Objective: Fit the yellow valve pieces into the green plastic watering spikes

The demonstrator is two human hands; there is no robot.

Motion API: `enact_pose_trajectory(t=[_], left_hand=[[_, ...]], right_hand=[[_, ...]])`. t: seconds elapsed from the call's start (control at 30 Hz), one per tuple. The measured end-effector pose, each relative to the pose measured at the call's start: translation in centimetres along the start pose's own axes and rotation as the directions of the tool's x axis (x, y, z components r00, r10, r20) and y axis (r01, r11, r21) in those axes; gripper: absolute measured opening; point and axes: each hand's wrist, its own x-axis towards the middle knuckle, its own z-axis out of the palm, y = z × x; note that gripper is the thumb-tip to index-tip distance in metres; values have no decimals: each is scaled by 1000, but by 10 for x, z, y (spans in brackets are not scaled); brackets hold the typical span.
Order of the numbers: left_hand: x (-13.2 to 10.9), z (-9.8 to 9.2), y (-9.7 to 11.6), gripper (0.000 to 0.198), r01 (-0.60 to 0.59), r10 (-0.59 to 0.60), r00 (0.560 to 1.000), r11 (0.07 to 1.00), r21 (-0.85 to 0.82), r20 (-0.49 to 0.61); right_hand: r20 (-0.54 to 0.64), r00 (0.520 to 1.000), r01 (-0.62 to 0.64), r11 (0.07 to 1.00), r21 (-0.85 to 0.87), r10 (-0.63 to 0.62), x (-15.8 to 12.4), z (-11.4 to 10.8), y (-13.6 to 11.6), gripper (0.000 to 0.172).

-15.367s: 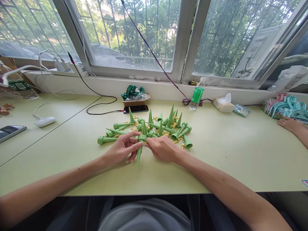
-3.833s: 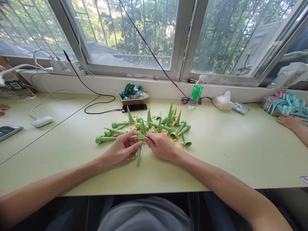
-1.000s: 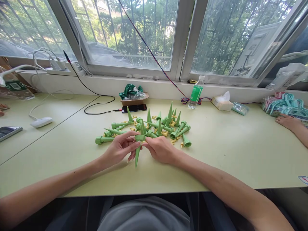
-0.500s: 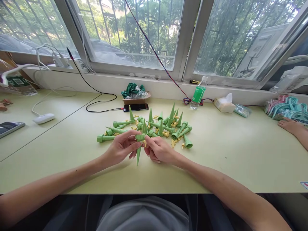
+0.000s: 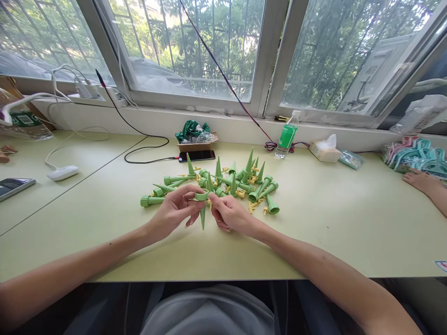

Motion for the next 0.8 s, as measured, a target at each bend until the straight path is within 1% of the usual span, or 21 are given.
enact_pose_trajectory(t=[0.13, 0.2, 0.37, 0.53, 0.67, 0.8], left_hand=[[1, -1, 2, 25, 22, -21, 1000, 1000, 11, -9], [2, 0, 3, 25, 29, -29, 999, 1000, 0, -15], [3, 0, 3, 31, 54, -57, 998, 996, -75, -38], [3, -4, -4, 32, 69, -69, 998, 992, -110, 3], [4, -5, -7, 34, 104, -103, 995, 981, -164, 11], [5, -4, -4, 34, 164, -161, 986, 957, -241, 32]], right_hand=[[-90, 992, 85, 993, -80, -92, -1, -2, 0, 52], [-112, 985, 117, 985, -131, -132, -1, -2, -1, 49], [-104, 976, 165, 960, -224, -192, -4, -2, -3, 43], [-120, 962, 204, 940, -273, -244, -4, -2, -1, 41], [-128, 960, 201, 931, -305, -249, -3, -3, 1, 41], [-127, 960, 201, 928, -313, -251, -4, -3, 0, 41]])
